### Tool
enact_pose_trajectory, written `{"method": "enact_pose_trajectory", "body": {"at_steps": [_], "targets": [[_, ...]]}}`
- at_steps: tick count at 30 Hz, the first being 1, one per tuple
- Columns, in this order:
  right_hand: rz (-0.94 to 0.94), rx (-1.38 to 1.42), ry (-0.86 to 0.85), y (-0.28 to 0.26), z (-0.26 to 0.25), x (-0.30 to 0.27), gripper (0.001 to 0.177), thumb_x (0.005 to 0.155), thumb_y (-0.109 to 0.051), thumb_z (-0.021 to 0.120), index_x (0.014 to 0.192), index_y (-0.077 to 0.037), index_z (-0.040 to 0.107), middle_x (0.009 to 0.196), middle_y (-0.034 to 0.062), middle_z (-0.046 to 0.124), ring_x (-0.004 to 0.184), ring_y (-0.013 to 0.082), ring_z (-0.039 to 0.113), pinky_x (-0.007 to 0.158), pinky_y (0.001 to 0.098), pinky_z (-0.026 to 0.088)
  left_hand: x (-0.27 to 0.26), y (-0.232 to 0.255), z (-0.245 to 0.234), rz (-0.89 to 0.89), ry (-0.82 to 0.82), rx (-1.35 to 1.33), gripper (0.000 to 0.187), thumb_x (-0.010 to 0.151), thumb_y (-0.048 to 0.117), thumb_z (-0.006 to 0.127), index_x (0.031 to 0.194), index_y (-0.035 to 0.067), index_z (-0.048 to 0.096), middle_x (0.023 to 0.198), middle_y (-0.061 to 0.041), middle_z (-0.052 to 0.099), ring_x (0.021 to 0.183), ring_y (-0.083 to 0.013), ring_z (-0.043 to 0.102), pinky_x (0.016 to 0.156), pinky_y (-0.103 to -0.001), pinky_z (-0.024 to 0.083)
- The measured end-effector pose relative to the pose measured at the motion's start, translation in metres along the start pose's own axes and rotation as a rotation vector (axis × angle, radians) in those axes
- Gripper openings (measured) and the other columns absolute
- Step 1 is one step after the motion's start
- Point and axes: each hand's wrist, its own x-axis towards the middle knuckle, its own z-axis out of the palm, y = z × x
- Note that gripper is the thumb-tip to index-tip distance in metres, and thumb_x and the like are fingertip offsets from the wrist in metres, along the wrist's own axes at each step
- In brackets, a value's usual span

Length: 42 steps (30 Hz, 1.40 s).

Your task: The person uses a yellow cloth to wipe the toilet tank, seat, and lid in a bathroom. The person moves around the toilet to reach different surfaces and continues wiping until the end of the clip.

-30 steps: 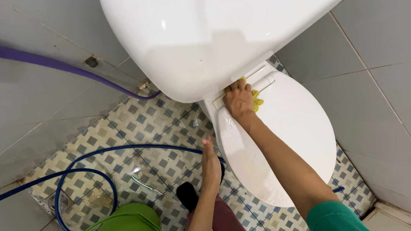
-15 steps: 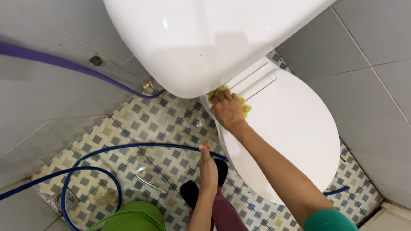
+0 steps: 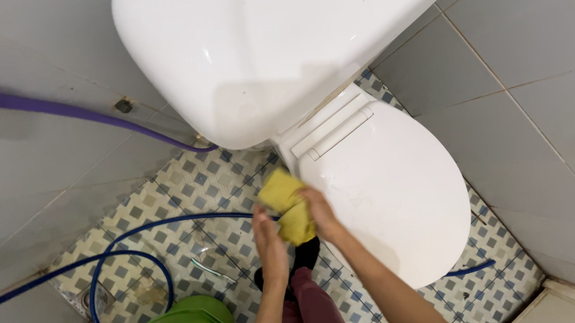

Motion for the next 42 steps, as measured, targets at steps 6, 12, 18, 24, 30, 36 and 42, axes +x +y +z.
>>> {"method": "enact_pose_trajectory", "body": {"at_steps": [6,12,18,24,30,36,42], "targets": [[0.047,0.543,-0.066,-0.089,-0.044,-0.049,0.057,0.094,-0.052,0.051,0.131,-0.009,0.057,0.109,0.0123,0.070,0.092,0.0239,0.071,0.079,0.0411,0.060,-0.038,0.033,0.074,0.402,-0.269,0.278,0.066,0.100,0.039,0.055,0.156,0.010,0.035,0.159,-0.016,0.042,0.147,-0.0308,0.042,0.114,-0.043,0.042],[-0.219,0.200,0.109,-0.147,-0.101,-0.038,0.042,0.097,-0.026,0.066,0.133,-0.006,0.057,0.115,0.0098,0.068,0.097,0.0204,0.069,0.080,0.0362,0.059,-0.034,0.020,0.111,0.346,-0.448,0.407,0.060,0.098,0.036,0.052,0.152,0.013,0.042,0.160,-0.013,0.040,0.146,-0.0307,0.043,0.108,-0.043,0.046],[-0.254,0.039,0.144,-0.205,-0.147,0.006,0.038,0.097,-0.019,0.063,0.131,-0.005,0.053,0.111,0.0091,0.068,0.092,0.0193,0.071,0.080,0.0344,0.062,0.011,-0.016,0.107,0.296,-0.086,0.756,0.059,0.100,0.029,0.059,0.152,0.010,0.038,0.164,-0.018,0.023,0.153,-0.0372,0.022,0.122,-0.050,0.026],[-0.374,-0.630,0.317,-0.224,-0.165,0.053,0.036,0.099,-0.024,0.064,0.130,-0.005,0.058,0.104,0.0147,0.071,0.086,0.0255,0.069,0.080,0.0405,0.058,0.012,-0.024,0.103,0.082,-0.173,0.739,0.072,0.098,0.029,0.060,0.159,0.015,0.024,0.167,-0.024,-0.002,0.153,-0.0421,0.011,0.121,-0.047,0.030],[-0.632,-1.323,0.378,-0.203,-0.156,0.108,0.033,0.097,-0.023,0.068,0.126,-0.008,0.063,0.118,0.0181,0.070,0.103,0.0355,0.068,0.095,0.0472,0.053,0.005,-0.012,0.107,0.030,-0.116,0.814,0.077,0.089,0.031,0.072,0.154,0.015,0.034,0.163,-0.021,0.010,0.151,-0.0416,0.017,0.116,-0.047,0.038],[-0.457,-1.693,0.429,-0.186,-0.129,0.119,0.041,0.095,-0.019,0.064,0.135,-0.013,0.062,0.138,0.0163,0.059,0.129,0.0360,0.052,0.109,0.0541,0.037,0.007,-0.011,0.101,0.131,-0.078,0.752,0.079,0.083,0.026,0.075,0.152,0.012,0.038,0.157,-0.022,0.020,0.144,-0.0432,0.027,0.110,-0.047,0.044],[-0.501,-2.045,0.406,-0.157,-0.076,0.126,0.029,0.091,-0.020,0.058,0.116,-0.012,0.071,0.133,0.0157,0.060,0.127,0.0330,0.052,0.107,0.0551,0.036,0.008,-0.013,0.099,0.107,-0.091,0.753,0.079,0.084,0.026,0.075,0.152,0.012,0.038,0.157,-0.022,0.021,0.143,-0.0434,0.029,0.111,-0.048,0.043]]}}
